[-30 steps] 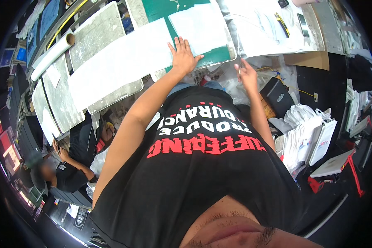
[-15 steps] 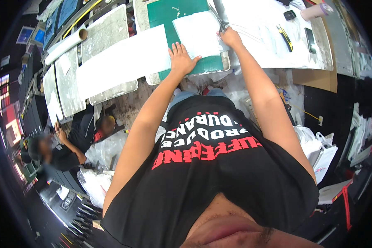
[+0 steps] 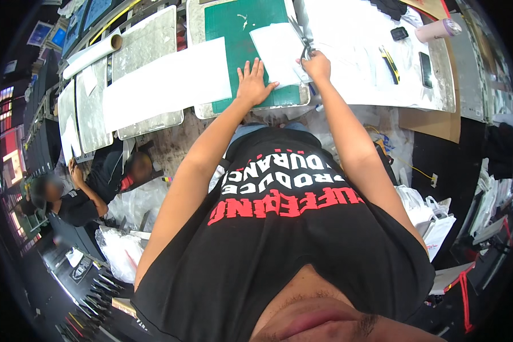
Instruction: The person uses scissors to cut long strips of printed decals into individual labels, placing them into a stack.
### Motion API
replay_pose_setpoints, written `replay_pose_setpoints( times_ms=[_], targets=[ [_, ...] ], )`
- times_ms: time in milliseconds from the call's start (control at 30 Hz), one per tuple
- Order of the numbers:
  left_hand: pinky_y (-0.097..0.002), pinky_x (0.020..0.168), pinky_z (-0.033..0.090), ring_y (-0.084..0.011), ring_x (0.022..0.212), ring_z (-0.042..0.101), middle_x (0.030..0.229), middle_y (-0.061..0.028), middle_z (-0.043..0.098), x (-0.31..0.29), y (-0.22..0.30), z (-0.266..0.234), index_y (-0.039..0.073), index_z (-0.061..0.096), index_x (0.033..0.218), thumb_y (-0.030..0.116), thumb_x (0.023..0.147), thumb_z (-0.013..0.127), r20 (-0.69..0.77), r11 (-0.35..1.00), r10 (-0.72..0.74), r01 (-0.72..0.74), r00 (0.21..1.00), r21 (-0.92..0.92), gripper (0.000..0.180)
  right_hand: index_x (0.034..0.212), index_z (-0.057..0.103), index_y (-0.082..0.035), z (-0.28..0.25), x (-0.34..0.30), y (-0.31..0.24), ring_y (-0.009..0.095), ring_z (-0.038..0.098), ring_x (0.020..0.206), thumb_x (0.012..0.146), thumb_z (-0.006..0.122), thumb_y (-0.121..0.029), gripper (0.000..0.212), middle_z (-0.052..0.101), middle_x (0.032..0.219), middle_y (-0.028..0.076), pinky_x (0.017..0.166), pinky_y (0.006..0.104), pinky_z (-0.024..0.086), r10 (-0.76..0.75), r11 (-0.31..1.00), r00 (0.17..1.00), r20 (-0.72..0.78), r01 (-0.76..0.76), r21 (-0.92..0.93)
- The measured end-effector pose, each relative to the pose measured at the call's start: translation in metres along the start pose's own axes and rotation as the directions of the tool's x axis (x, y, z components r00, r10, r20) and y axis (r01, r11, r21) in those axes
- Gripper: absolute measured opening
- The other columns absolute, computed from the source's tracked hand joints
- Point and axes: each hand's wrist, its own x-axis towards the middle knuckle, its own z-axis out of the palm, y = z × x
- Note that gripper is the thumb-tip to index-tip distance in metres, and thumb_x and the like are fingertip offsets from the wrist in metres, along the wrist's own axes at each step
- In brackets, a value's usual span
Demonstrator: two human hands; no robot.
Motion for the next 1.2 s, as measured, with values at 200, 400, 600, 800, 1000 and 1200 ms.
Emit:
replay_pose_setpoints(
  times_ms=[200, 400, 600, 800, 1000, 1200],
  targets=[
    [-0.0606, 0.116, 0.009, -0.0395, 0.145, 0.016, 0.158, -0.0138, 0.021, 0.016, 0.003, -0.006, 0.0, 0.026, 0.149, 0.061, 0.091, 0.047, 0.043, 1.0, -0.015, 0.014, 0.999, 0.019, 0.087, 0.109, 0.068, -0.001, -0.003, 0.009, 0.003, 0.031, 0.068, 0.098, 0.065, 0.085, -0.033, 0.056, 0.07, 0.103, 0.02, 0.086, 0.0374, 0.052, 0.172, 0.984, 0.981, -0.088, -0.176, -0.036],
    [-0.0593, 0.117, 0.011, -0.0384, 0.145, 0.018, 0.158, -0.0118, 0.024, 0.023, -0.004, -0.004, 0.005, 0.028, 0.15, 0.05, 0.095, 0.046, 0.072, 0.998, 0.038, -0.041, 0.997, 0.04, 0.073, 0.096, 0.071, -0.004, -0.004, 0.004, 0.004, 0.033, 0.069, 0.091, 0.07, 0.083, -0.031, 0.039, 0.072, 0.093, 0.017, 0.082, 0.0401, 0.052, 0.04, 0.991, 0.998, -0.038, -0.035, 0.127],
    [-0.0583, 0.116, 0.015, -0.0388, 0.144, 0.021, 0.157, -0.011, 0.027, 0.03, -0.014, -0.003, 0.006, 0.032, 0.148, 0.045, 0.096, 0.049, 0.054, 0.996, 0.082, -0.084, 0.995, 0.04, 0.067, 0.104, 0.066, -0.003, 0.015, -0.018, -0.018, 0.037, 0.067, 0.091, 0.08, 0.072, -0.027, 0.034, 0.07, 0.093, 0.021, 0.081, 0.0426, 0.052, -0.102, 0.991, 0.993, -0.061, 0.096, -0.093],
    [-0.0568, 0.116, 0.016, -0.039, 0.144, 0.021, 0.156, -0.0175, 0.025, 0.021, -0.01, -0.005, 0.004, 0.034, 0.147, 0.046, 0.094, 0.051, 0.03, 0.999, -0.033, 0.035, 0.999, -0.035, 0.07, 0.107, 0.06, 0.0, 0.01, -0.028, -0.003, 0.04, 0.066, 0.09, 0.087, 0.063, -0.02, 0.029, 0.068, 0.089, 0.026, 0.081, 0.0471, 0.051, -0.224, 0.974, 0.974, -0.012, 0.224, -0.006],
    [-0.06, 0.115, 0.014, -0.0408, 0.143, 0.021, 0.155, -0.0231, 0.025, 0.004, 0.023, -0.002, 0.003, 0.035, 0.146, 0.057, 0.092, 0.048, 0.049, 0.999, 0.033, -0.034, 0.998, 0.022, 0.078, 0.11, 0.049, 0.003, 0.014, -0.019, -0.002, 0.045, 0.065, 0.091, 0.09, 0.058, -0.016, 0.029, 0.066, 0.093, 0.03, 0.082, 0.0491, 0.05, -0.052, 0.996, 0.995, -0.09, 0.059, 0.067],
    [-0.0618, 0.114, 0.015, -0.0418, 0.141, 0.026, 0.151, -0.0233, 0.032, 0.02, 0.026, -0.016, 0.005, 0.039, 0.144, 0.059, 0.091, 0.048, 0.06, 0.993, -0.042, 0.048, 0.997, -0.108, 0.076, 0.111, 0.049, 0.001, 0.021, -0.028, -0.007, 0.046, 0.064, 0.092, 0.09, 0.058, -0.017, 0.029, 0.066, 0.094, 0.03, 0.082, 0.0493, 0.05, -0.117, 0.991, 0.987, -0.107, 0.123, 0.048]
  ],
)
